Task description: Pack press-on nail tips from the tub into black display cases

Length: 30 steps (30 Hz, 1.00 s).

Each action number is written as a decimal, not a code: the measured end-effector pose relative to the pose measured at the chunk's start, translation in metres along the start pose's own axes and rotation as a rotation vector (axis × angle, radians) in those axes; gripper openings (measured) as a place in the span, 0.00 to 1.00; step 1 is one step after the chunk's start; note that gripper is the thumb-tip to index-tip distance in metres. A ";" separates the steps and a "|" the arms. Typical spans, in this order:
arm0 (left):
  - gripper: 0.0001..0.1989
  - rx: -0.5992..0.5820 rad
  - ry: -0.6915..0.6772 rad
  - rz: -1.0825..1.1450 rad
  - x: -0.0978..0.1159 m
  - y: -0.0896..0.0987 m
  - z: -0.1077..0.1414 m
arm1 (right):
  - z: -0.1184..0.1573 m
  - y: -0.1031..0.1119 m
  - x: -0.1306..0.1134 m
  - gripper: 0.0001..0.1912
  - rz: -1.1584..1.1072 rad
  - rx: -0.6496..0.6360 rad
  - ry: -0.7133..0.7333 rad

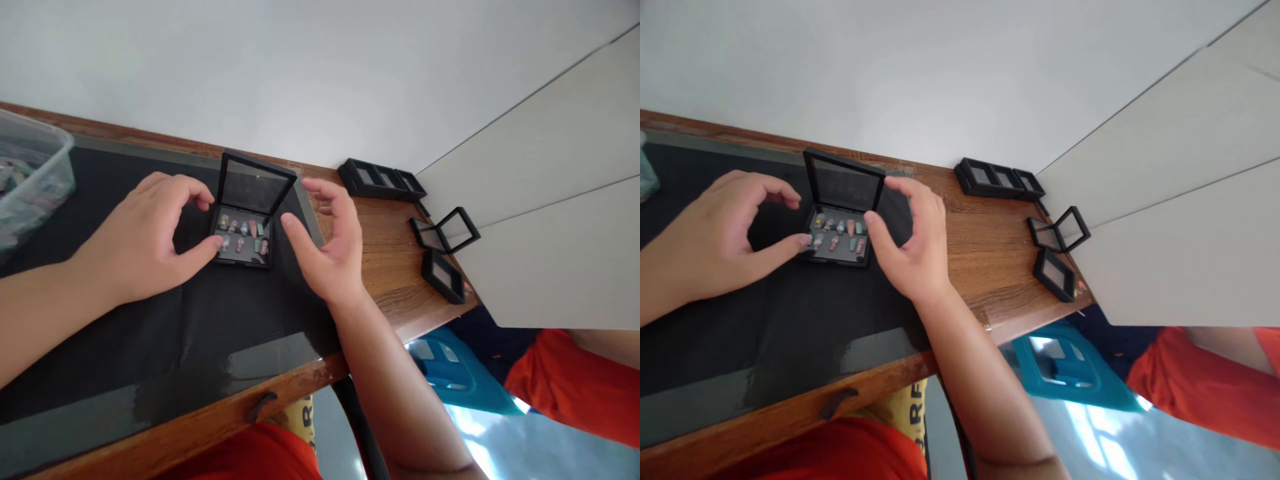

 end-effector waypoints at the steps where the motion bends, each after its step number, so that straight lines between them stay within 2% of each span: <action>1: 0.26 -0.004 0.024 -0.012 -0.003 -0.003 0.002 | 0.000 0.000 0.008 0.22 -0.016 0.031 -0.034; 4: 0.46 -0.062 0.049 -0.032 -0.009 -0.017 0.007 | -0.002 -0.013 0.033 0.31 -0.141 0.042 -0.099; 6: 0.53 -0.098 0.043 -0.028 -0.013 -0.025 0.009 | -0.005 -0.027 0.048 0.35 -0.257 0.012 -0.158; 9: 0.54 -0.123 0.033 -0.015 -0.018 -0.032 0.010 | -0.008 -0.046 0.062 0.39 -0.423 -0.028 -0.283; 12: 0.53 -0.173 0.036 0.013 -0.022 -0.036 0.009 | -0.008 -0.056 0.062 0.38 -0.558 -0.061 -0.366; 17: 0.54 -0.212 0.076 0.091 -0.027 -0.035 0.006 | -0.010 -0.052 0.043 0.23 -0.532 -0.090 -0.291; 21: 0.55 -0.229 0.084 0.103 -0.026 -0.034 0.005 | -0.008 -0.050 0.048 0.27 -0.386 -0.108 -0.359; 24: 0.54 -0.230 0.072 0.107 -0.026 -0.035 0.005 | -0.006 -0.053 0.054 0.30 -0.390 -0.140 -0.405; 28: 0.52 -0.206 0.064 0.114 -0.026 -0.035 0.006 | -0.002 -0.052 0.053 0.25 -0.480 -0.141 -0.393; 30: 0.53 -0.209 0.075 0.121 -0.026 -0.035 0.005 | -0.002 -0.046 0.046 0.23 -0.484 -0.156 -0.328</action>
Point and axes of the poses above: each hand's wrist, its own z-axis away from the middle knuckle, its own y-axis out of the back of the hand, x = y × z, the point moved 8 cm from there along -z, towards the middle knuckle, and after that the axes turned 4 degrees about y, right-handed, at the moved point
